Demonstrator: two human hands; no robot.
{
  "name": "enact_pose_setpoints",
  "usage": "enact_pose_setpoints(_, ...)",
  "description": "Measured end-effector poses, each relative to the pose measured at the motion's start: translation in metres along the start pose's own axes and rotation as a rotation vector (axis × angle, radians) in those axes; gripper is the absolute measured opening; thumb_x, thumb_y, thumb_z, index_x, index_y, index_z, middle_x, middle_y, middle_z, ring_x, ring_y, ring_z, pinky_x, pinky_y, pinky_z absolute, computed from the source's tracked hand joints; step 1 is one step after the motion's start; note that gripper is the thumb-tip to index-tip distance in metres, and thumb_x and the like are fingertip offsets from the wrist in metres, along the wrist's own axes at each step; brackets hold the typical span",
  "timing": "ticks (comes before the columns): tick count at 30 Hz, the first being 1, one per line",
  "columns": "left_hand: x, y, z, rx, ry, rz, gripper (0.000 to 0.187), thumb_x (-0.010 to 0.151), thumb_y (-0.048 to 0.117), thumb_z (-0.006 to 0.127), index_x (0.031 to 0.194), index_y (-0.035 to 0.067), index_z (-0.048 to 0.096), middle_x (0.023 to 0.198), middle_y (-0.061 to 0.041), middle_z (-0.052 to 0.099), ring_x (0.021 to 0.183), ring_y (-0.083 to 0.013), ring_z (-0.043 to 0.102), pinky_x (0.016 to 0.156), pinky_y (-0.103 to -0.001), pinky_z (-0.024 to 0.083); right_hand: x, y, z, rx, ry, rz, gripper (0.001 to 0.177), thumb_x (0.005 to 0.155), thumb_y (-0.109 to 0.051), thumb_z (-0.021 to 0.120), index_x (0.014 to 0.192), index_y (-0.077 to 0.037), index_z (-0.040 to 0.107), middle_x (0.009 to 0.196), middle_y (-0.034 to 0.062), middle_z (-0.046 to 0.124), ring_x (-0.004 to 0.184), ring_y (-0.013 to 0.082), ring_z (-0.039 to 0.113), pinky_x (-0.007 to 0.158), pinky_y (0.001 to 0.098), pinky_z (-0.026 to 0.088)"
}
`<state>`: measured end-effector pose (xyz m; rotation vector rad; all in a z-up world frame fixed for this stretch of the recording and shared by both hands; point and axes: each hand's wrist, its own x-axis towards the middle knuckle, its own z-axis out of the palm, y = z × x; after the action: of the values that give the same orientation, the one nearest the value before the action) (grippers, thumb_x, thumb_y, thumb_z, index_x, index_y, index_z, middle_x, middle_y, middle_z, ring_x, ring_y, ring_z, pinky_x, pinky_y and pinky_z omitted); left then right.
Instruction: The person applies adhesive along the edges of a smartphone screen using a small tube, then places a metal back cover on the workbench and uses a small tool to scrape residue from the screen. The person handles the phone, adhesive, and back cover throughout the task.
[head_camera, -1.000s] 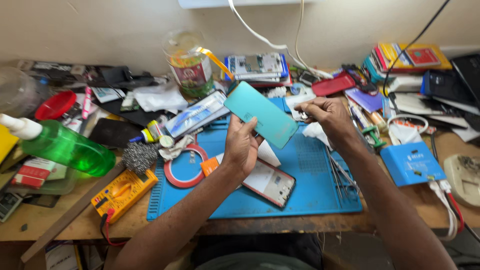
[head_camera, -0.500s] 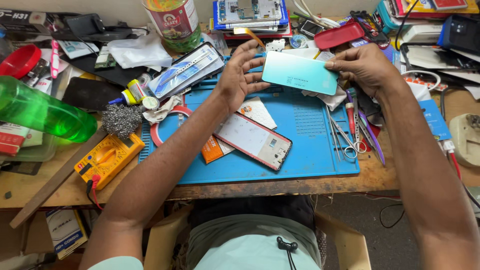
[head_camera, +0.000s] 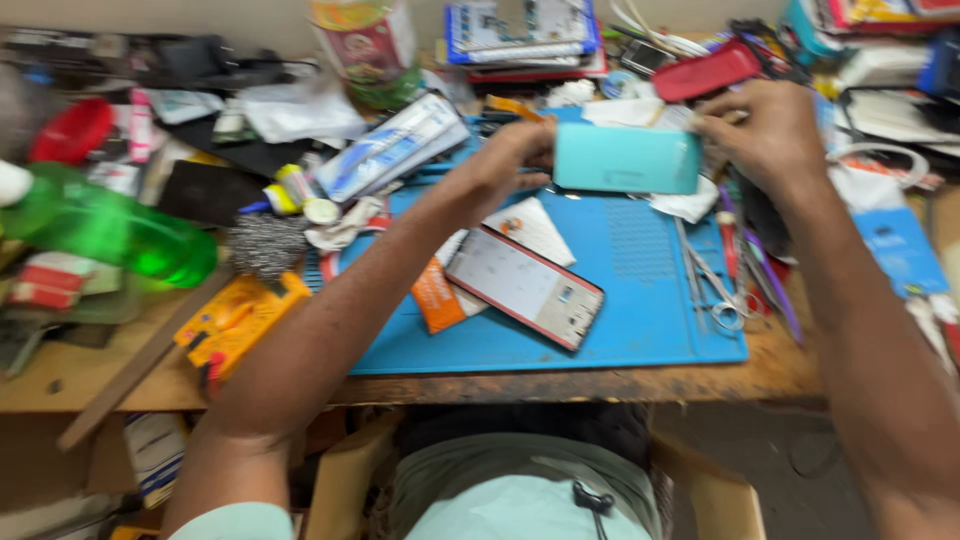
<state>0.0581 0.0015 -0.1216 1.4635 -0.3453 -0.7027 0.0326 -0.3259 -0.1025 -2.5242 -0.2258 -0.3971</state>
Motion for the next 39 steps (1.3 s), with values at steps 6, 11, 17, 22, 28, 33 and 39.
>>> enact_pose_setpoints(6, -0.040, 0.021, -0.033, 0.606, -0.035, 0.103, 0.072, 0.091, 0.032, 0.066, 0.153, 0.006, 0.039, 0.140, -0.014, 0.061, 0.130, -0.0263, 0.060, 0.114, -0.043, 0.049, -0.081, -0.053, -0.021, 0.096, 0.249, 0.026, 0.019, 0.101, -0.007, 0.081, 0.119, -0.004, 0.079, 0.102, 0.0146, 0.070, 0.086, 0.0204, 0.063, 0.075, 0.0301, 0.049)
enact_pose_setpoints(11, -0.124, 0.032, -0.065, 1.065, -0.215, 0.293, 0.118, 0.067, 0.033, 0.089, 0.161, 0.013, 0.021, 0.146, -0.012, 0.058, 0.132, -0.0328, 0.048, 0.116, -0.045, 0.038, -0.179, -0.084, -0.005, 0.612, 0.309, 0.148, 0.013, 0.101, 0.004, 0.073, 0.113, -0.002, 0.071, 0.113, 0.0089, 0.070, 0.098, 0.0126, 0.069, 0.089, 0.0226, 0.058)
enact_pose_setpoints(17, -0.151, 0.018, -0.054, 1.078, -0.166, 0.301, 0.122, 0.064, 0.032, 0.089, 0.162, 0.014, 0.019, 0.152, -0.007, 0.053, 0.135, -0.0328, 0.044, 0.121, -0.048, 0.032, -0.242, -0.084, 0.019, 0.920, 0.360, 0.313, 0.011, 0.107, 0.009, 0.069, 0.117, 0.006, 0.069, 0.109, 0.0173, 0.072, 0.099, 0.0184, 0.071, 0.094, 0.0250, 0.059)
enact_pose_setpoints(22, -0.153, 0.016, -0.053, 1.051, -0.134, 0.335, 0.115, 0.068, 0.032, 0.087, 0.163, 0.017, 0.024, 0.147, -0.004, 0.058, 0.132, -0.0300, 0.048, 0.121, -0.046, 0.037, -0.240, -0.097, 0.019, 0.902, 0.354, 0.315, 0.017, 0.102, 0.012, 0.069, 0.119, 0.009, 0.069, 0.111, 0.0184, 0.071, 0.102, 0.0204, 0.071, 0.099, 0.0289, 0.059)
enact_pose_setpoints(28, -0.176, 0.010, -0.041, 1.183, 0.010, 0.531, 0.114, 0.065, 0.038, 0.089, 0.159, 0.012, 0.031, 0.130, -0.004, 0.069, 0.126, -0.0303, 0.053, 0.109, -0.050, 0.039, -0.191, -0.126, 0.018, 0.499, 0.124, 0.217, 0.038, 0.089, 0.002, 0.072, 0.127, 0.001, 0.068, 0.125, 0.0177, 0.068, 0.108, 0.0216, 0.070, 0.098, 0.0332, 0.058)
enact_pose_setpoints(33, -0.219, 0.008, -0.035, 1.192, 0.171, 0.655, 0.113, 0.068, 0.039, 0.090, 0.159, 0.007, 0.031, 0.135, -0.002, 0.068, 0.129, -0.0284, 0.053, 0.113, -0.048, 0.035, -0.089, -0.136, 0.026, 0.178, -0.229, -0.281, 0.055, 0.081, -0.014, 0.077, 0.134, -0.009, 0.065, 0.136, 0.0155, 0.065, 0.122, 0.0303, 0.065, 0.100, 0.0418, 0.054)
enact_pose_setpoints(39, -0.272, 0.002, -0.030, 1.260, 0.417, 0.738, 0.101, 0.067, 0.041, 0.095, 0.148, 0.011, 0.043, 0.134, -0.006, 0.067, 0.126, -0.0270, 0.052, 0.112, -0.044, 0.035, -0.022, -0.167, 0.069, 0.093, -0.533, -0.600, 0.066, 0.082, -0.010, 0.077, 0.144, -0.015, 0.055, 0.146, 0.0073, 0.056, 0.125, 0.0282, 0.058, 0.100, 0.0461, 0.045)
